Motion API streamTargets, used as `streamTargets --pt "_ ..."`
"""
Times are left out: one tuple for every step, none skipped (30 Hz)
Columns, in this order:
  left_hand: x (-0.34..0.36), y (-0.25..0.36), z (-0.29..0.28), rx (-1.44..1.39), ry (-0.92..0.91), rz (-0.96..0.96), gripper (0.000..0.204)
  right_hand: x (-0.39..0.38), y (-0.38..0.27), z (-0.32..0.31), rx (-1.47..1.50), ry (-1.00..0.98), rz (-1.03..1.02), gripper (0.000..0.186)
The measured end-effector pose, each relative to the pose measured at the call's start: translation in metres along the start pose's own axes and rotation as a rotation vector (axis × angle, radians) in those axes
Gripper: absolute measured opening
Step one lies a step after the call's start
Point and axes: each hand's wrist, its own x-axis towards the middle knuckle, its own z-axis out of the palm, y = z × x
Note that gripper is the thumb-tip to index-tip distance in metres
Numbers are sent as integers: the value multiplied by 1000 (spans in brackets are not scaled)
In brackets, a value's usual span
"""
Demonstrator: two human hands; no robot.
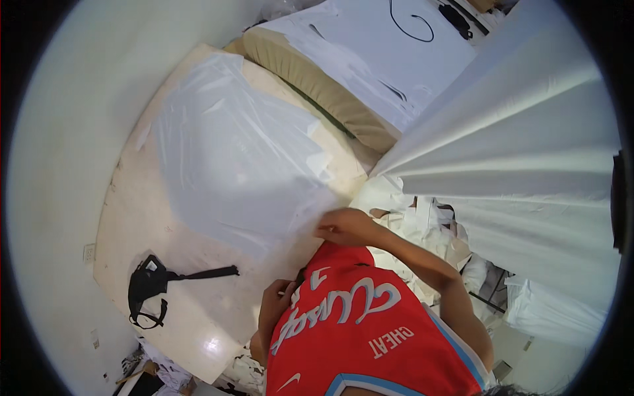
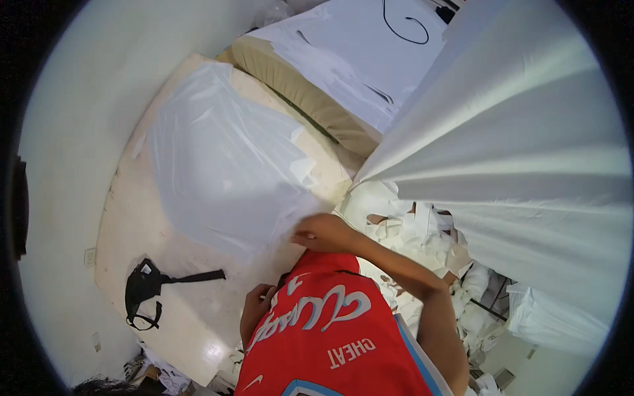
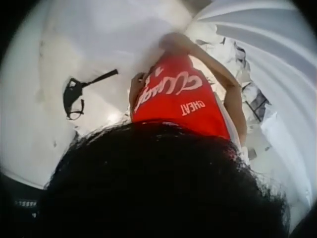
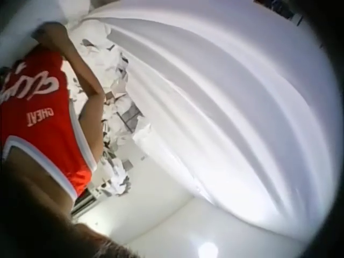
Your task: Cutting out printed fabric patterns using scissors on a work table.
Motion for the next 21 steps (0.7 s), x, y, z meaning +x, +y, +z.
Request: streamTargets --pt "-9 -9 0 -6 -11 -9 23 -35 32 29 116 156 30 31" --pt "-20 -21 -3 -47 -32 21 22 -67 42 41 -3 5 441 38" --pt "-25 -31 -5 -94 -46 64 22 -113 57 68 30 72 544 36" --pt "-32 -39 -5 -114 -42 60 22 -148 74 95 60 140 644 36" --pt "-41 -46 -5 -133 -71 140 21 -164 104 116 45 123 642 36" --pt "-49 -53 -6 -143 -98 218 21 -170 106 120 83 106 644 37" --pt "-54 -62 -6 -157 -88 212 21 -174 106 125 120 87 646 38" --pt "-55 -72 -5 -170 -99 152 22 -179 107 130 157 67 649 39" --pt "-66 -84 -4 -190 -96 80 22 -180 99 136 196 29 645 40" --pt "-70 -87 -2 -207 -87 65 22 -184 91 139 235 1 654 41" --pt "-71 -86 1 -178 -69 102 22 -187 82 143 274 -26 662 42" --pt "-68 -85 5 -147 -57 148 23 -188 77 139 310 -41 673 43" --pt "-71 -91 10 -241 -43 113 24 -188 71 135 345 -55 683 44" --pt "-78 -96 11 -253 -38 112 24 -186 65 131 380 -67 691 45" --pt "-83 -99 12 -240 35 119 23 -183 61 123 412 -72 697 46" --pt "-92 -105 12 -219 100 124 23 -182 54 121 452 -71 708 47" --pt "-100 -115 14 -221 97 130 23 -180 46 118 494 -68 716 48" --pt "-113 -127 17 -293 159 132 22 -178 34 115 536 -66 722 49" --pt "-117 -134 22 -368 221 140 21 -172 28 106 574 -59 723 50" --pt "-122 -137 23 -368 223 155 21 -165 22 97 613 -53 719 51" --pt "-130 -140 24 -403 241 206 20 -163 15 91 655 -48 721 52"
